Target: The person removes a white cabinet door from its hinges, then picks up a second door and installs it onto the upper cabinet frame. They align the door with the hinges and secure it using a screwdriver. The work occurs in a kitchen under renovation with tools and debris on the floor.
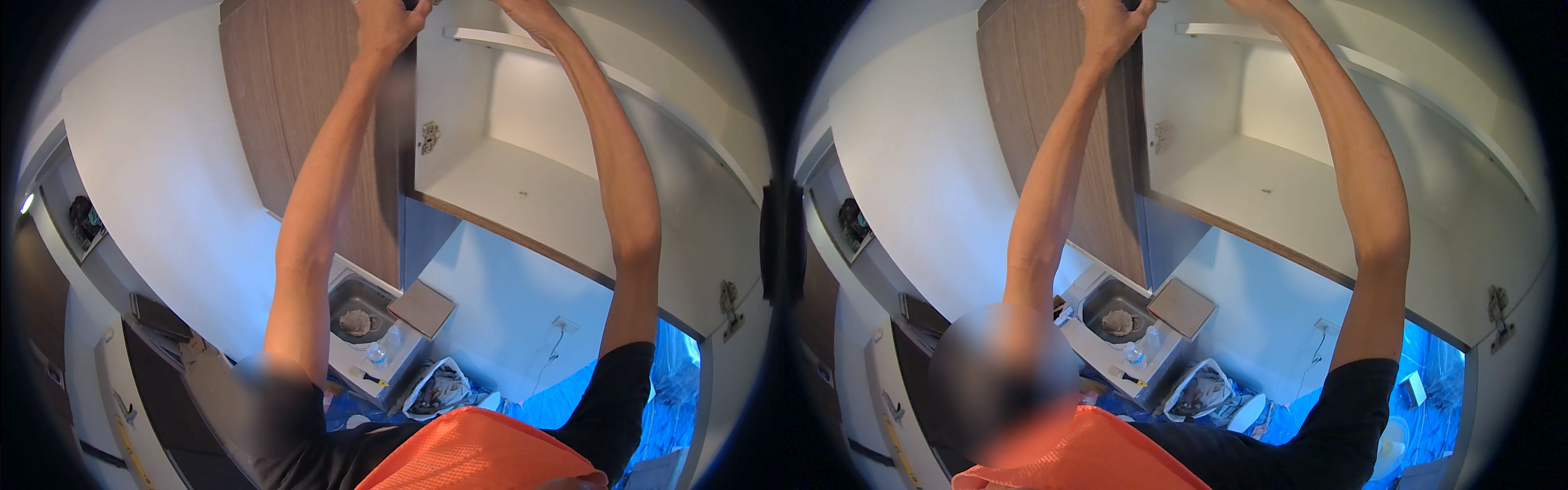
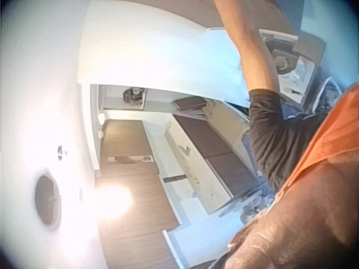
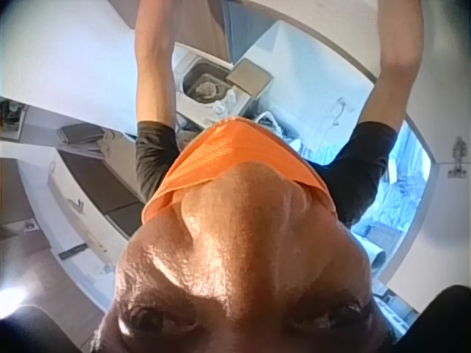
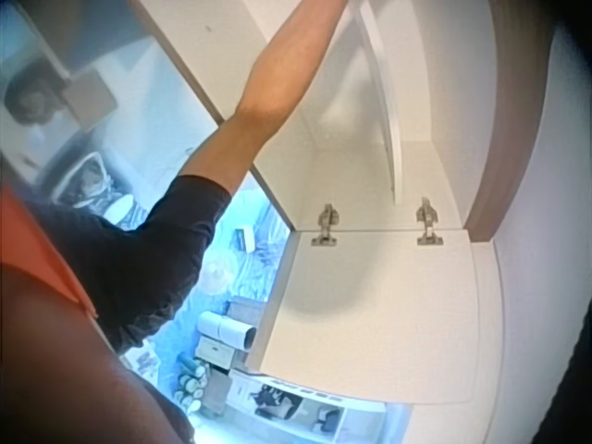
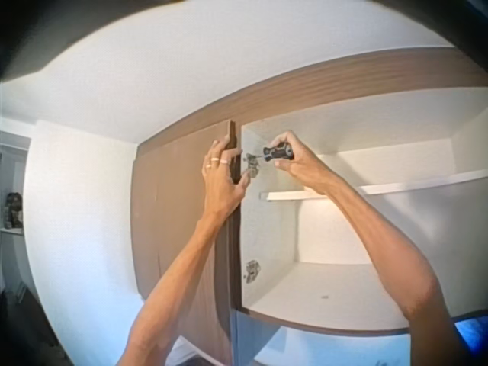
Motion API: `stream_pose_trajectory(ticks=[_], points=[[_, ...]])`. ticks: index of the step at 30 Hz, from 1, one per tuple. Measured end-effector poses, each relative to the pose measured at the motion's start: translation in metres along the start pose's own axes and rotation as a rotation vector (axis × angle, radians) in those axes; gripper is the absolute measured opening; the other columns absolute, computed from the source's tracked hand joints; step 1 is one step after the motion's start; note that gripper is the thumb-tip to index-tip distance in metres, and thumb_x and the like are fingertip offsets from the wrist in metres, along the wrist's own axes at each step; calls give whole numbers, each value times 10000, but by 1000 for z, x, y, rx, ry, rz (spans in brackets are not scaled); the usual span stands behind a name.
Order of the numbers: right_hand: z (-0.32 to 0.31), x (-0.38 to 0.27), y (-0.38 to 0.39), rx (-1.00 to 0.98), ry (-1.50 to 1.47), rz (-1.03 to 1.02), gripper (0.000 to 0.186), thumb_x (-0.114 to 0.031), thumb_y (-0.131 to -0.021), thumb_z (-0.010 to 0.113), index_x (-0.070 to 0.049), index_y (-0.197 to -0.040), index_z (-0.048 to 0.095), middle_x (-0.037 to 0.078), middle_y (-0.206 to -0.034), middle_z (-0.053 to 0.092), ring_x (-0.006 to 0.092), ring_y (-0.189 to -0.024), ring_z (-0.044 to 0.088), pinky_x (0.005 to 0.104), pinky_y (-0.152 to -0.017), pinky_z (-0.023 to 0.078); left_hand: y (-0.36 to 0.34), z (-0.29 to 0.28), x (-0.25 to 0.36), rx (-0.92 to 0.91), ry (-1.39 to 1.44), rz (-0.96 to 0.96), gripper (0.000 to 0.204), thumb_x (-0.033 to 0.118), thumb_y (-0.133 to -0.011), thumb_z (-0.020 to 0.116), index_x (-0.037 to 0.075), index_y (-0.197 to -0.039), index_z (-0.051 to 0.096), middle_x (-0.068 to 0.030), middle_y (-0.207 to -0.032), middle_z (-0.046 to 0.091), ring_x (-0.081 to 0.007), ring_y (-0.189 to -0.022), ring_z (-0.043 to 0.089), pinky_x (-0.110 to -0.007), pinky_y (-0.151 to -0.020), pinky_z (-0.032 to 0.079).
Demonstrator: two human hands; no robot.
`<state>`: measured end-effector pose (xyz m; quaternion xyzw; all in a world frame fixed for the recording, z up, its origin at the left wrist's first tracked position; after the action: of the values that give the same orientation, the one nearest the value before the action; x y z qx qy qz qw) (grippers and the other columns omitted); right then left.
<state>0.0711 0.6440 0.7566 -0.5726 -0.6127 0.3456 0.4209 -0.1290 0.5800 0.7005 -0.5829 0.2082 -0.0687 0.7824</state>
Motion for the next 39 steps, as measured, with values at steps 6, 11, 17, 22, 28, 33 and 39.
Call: stream_pose_trajectory(ticks=[6, 11, 17, 22, 28, 33, 39], points=[[-12, -11, -10, -95, -96, 565, 258, -126, -976, 656, -63, -1197, 537, 43, -999, 587, 163, -952, 556, 326, -880, 470, 0, -1, 0, 1, -12, 2, 572, 68, -749, 834, 94, -1262, 582, -147, -1539, 435, -408, -1450, 363, -551, -1162, 298], [-2, -2, -6, -37, -11, 71, 230, -172, -992, 672, -56, -1163, 571, 16, -932, 569, 147, -849, 539, 312, -798, 483, 1, 0, 0, 3, 6, -4, 569, 65, -750, 831, 95, -1261, 583, -143, -1540, 435, -406, -1454, 359, -553, -1167, 290], [-4, 8, -2, -73, -192, 291, 208, -179, -1006, 656, -48, -1148, 578, 24, -920, 585, 183, -825, 559, 355, -778, 494, 1, 1, -2, -16, -9, 3, 575, 66, -748, 832, 96, -1264, 579, -141, -1545, 431, -404, -1456, 355, -548, -1170, 287], [-1, 12, -17, 91, 209, 221, 223, -204, -1010, 648, -50, -1151, 569, 44, -915, 605, 197, -840, 583, 358, -771, 494, 2, 1, -2, -6, 7, -8, 575, 67, -750, 834, 95, -1264, 580, -140, -1551, 425, -403, -1459, 352, -549, -1173, 284], [-3, 7, -11, -19, 8, -34, 251, -243, -1017, 629, -35, -1140, 564, 78, -967, 654, 220, -870, 596, 373, -819, 501, 1, 1, -2, -1, 7, 5, 577, 72, -751, 835, 100, -1268, 581, -142, -1549, 426, -402, -1460, 352, -550, -1171, 287], [-1, 9, -15, 40, 73, 403, 207, -203, -1004, 635, -44, -1124, 582, 79, -1013, 642, 185, -950, 586, 339, -874, 478, 1, -1, -2, -7, 8, -2, 576, 69, -748, 834, 99, -1265, 583, -144, -1543, 433, -407, -1458, 354, -553, -1169, 291], [1, 2, -12, 4, 44, -5, 229, -206, -1007, 635, -39, -1155, 585, 95, -1007, 636, 138, -913, 589, 340, -801, 494, 2, -1, -2, -13, 18, 5, 575, 70, -748, 834, 94, -1265, 582, -144, -1546, 431, -411, -1455, 357, -552, -1171, 292]])
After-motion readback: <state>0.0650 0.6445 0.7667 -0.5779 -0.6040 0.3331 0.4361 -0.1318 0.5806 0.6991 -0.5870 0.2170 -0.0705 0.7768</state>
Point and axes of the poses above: each hand's wrist, its own y-axis away from the middle knuckle, its own z-axis out of the palm, x = y × z, the point moved 2 cm from there along -y, towards the middle knuckle
